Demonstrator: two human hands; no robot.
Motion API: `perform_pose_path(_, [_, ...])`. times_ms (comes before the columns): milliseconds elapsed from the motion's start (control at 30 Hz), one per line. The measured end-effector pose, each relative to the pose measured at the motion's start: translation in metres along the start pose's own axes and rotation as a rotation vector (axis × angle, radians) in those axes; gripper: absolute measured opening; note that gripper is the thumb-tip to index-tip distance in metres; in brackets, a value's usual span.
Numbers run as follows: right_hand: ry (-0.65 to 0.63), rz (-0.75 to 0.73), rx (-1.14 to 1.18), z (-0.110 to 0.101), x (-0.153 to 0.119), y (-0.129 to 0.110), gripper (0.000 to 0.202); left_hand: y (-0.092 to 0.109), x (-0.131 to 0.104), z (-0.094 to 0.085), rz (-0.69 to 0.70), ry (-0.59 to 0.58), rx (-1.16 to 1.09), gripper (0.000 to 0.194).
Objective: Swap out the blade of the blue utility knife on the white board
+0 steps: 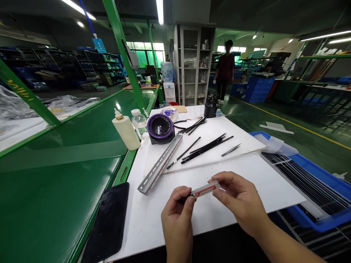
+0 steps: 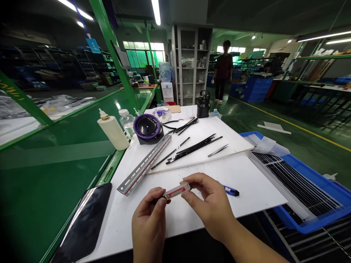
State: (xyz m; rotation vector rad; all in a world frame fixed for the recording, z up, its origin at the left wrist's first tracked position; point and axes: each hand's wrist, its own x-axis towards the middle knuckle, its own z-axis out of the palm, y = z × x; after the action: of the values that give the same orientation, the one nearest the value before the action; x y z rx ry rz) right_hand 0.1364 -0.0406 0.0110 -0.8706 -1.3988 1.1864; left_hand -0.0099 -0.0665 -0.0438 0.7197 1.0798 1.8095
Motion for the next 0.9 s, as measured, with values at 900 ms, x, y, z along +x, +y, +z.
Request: perform_pose_path(900, [-0.195,-0.335,-0.240,0.004,-0.009,-0.016,0.031,-0.001,0.000,0.003,-0.076,-0.398,-0.104,0.018])
